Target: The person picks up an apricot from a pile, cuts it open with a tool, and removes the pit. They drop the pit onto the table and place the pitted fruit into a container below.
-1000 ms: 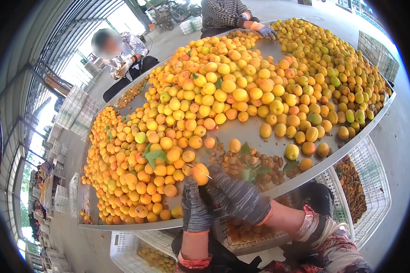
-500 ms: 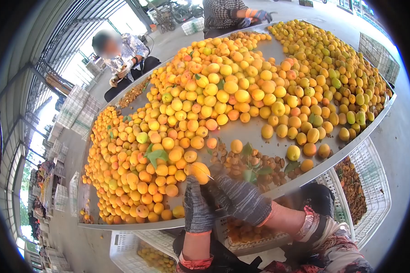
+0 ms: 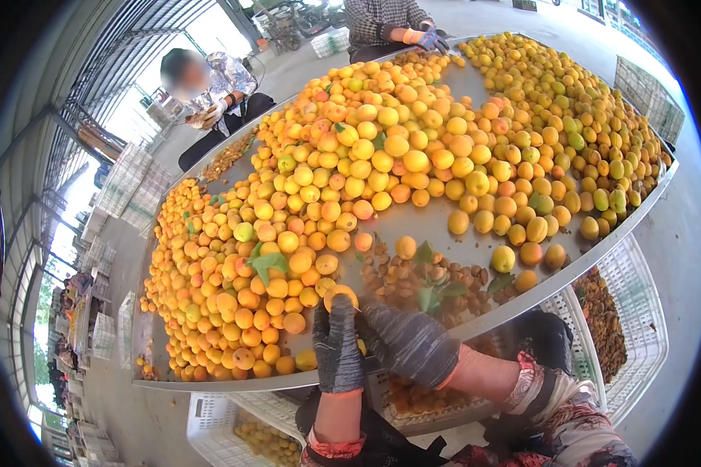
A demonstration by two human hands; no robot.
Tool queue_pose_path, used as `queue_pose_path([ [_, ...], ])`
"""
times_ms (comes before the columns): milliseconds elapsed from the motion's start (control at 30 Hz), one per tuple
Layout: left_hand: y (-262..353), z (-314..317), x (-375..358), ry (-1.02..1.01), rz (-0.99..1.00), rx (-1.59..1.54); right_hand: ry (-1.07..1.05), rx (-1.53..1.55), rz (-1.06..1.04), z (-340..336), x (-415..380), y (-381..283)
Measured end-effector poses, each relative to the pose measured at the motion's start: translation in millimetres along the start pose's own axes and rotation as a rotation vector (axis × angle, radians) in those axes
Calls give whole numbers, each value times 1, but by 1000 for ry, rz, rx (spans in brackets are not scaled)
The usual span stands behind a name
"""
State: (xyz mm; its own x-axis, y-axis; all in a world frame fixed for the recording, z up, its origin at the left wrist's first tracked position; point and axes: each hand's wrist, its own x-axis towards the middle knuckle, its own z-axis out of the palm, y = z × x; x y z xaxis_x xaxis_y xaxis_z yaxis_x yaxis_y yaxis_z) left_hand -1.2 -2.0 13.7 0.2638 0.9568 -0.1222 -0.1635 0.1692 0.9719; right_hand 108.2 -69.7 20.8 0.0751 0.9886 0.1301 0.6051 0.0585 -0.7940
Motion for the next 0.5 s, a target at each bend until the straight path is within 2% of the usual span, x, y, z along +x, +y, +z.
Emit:
queue_pose_path([
  [33,-1,-1,1,-18,112,124,-2,0,-2,3,0,10],
  [67,-1,-1,1,-38,222,248,-27,118,-206,7,1,21],
  [100,-2,1,0,-38,222,245,-53,234,-411,7,0,29],
  [133,-4,2,-3,-39,264,238,-55,233,-410,6,-3,32],
  [200,-4,4,-5,-41,306,233,-222,506,-167,-3,-6,30],
  [233,-3,5,-5,-74,287,185,-218,506,-167,-6,-5,32],
  [300,-6,9,-2,-113,267,137,73,-530,-634,-12,-6,36],
  [400,-9,7,4,-70,310,118,105,-678,-629,-8,-6,45],
  [433,-3,5,2,-105,223,140,105,-678,-629,-9,-6,43],
  [467,1,5,1,-143,135,162,45,-332,-502,-11,-6,36],
  [500,-2,6,2,-145,133,162,-12,12,-367,-11,-7,30],
])
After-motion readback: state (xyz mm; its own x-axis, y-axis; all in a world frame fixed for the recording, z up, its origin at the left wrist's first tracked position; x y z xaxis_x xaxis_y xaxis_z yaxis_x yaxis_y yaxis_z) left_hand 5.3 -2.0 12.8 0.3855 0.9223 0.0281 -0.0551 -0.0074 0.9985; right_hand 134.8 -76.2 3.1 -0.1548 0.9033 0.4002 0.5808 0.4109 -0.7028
